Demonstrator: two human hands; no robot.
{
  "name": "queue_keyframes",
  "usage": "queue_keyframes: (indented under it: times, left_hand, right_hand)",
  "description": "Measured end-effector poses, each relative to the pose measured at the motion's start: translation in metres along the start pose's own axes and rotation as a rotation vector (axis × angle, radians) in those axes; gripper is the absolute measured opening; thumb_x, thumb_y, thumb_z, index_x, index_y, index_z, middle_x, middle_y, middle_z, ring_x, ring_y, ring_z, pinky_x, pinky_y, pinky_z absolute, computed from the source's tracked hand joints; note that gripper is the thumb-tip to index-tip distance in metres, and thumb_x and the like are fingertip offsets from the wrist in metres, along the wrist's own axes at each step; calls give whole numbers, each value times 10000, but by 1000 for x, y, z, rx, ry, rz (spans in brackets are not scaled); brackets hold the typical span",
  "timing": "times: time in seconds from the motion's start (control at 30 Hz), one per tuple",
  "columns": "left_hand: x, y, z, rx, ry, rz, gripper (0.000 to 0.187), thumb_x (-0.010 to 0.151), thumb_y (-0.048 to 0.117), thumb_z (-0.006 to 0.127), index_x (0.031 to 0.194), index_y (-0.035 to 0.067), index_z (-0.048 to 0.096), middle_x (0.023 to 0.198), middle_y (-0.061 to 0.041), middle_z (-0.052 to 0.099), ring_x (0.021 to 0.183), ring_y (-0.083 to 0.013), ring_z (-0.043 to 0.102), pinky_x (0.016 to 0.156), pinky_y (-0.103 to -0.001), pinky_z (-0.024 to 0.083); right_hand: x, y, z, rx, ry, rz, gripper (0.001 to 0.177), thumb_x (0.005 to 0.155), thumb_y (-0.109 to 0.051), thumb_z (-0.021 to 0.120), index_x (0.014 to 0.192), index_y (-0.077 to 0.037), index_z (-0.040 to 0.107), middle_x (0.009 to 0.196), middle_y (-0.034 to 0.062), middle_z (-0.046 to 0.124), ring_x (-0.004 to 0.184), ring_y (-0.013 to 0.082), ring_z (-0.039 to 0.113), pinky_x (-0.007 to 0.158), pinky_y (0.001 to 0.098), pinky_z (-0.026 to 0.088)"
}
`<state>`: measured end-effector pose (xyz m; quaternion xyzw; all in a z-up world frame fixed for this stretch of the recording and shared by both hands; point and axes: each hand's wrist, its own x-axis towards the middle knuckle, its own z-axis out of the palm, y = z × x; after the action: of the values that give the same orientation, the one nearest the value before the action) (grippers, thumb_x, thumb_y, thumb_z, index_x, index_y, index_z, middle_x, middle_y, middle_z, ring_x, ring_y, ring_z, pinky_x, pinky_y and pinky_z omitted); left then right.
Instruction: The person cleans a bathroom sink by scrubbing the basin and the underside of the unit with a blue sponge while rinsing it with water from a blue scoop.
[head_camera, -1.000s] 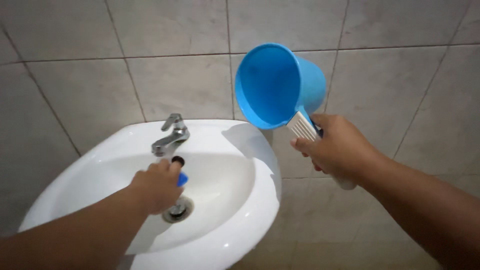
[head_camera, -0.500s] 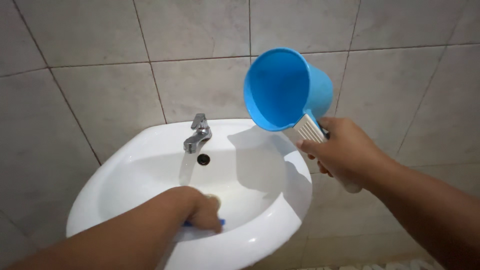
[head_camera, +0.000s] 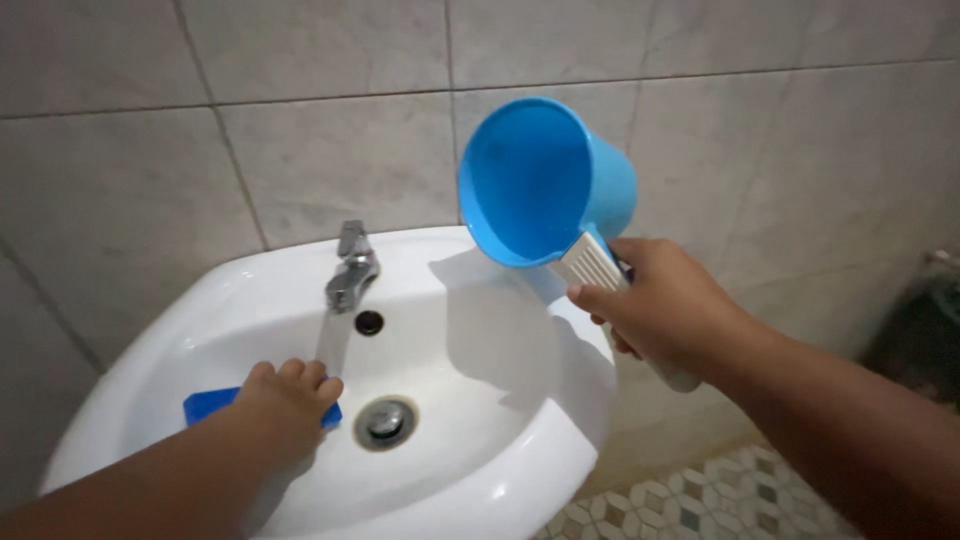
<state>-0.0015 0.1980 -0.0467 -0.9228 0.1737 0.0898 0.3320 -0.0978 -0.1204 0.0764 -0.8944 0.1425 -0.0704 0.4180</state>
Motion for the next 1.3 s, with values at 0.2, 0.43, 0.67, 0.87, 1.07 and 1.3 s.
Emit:
queue_keyframes:
  times: [0.2,0.43,0.67,0.87,1.07,1.3]
  left_hand:
    - [19,0,9,121,46,48,605,917,358,691,1433,209,411,1460,-54,380,1373,-254,367,964,-431,402]
    - [-2,-27,-3,176,-109,-200,627,926,399,696,1462,229,420,1476,-86,374,1393,-304,361,975,-549,404]
    - [11,-16,-6,46,-120,-20,661,985,450,657,1523,197,370,1483,-94,396,1390,-286,395,1013,-499,419]
    - [17,0,4,43,-29,68,636,931,420,728,1463,216,446,1494,-76,415,1407,-296,401,1009,-494,434]
    - [-1,-36,-24,12,-242,-333,835,855,369,834,1555,236,398,1561,-117,404,1446,-351,391,1066,-618,380]
    - [-25,-32,-93,-261,-260,-577,721,885,364,760,1519,228,444,1558,-151,436,1428,-375,438,1080,-593,401]
  right_hand:
    - [4,-4,8,-24,42,47,382,909,-271,763,1167,-4,675,787,139,725,576,213,613,533,390,515]
    - [7,-22,31,1,-14,12,376,938,-267,739,1146,43,697,814,146,710,588,216,595,538,392,508]
    - [1,-24,33,11,-60,-7,394,922,-298,741,1146,22,686,787,143,708,571,202,602,523,380,505]
    - [1,-16,24,9,-61,16,389,919,-285,750,1129,37,689,790,144,697,575,204,584,520,391,489]
    - [5,-8,13,17,-86,-3,385,921,-272,758,1125,48,694,801,152,708,580,221,598,522,399,501]
    - [-7,16,-19,21,-125,-31,387,904,-287,763,1152,-1,686,774,130,717,560,211,598,519,389,501]
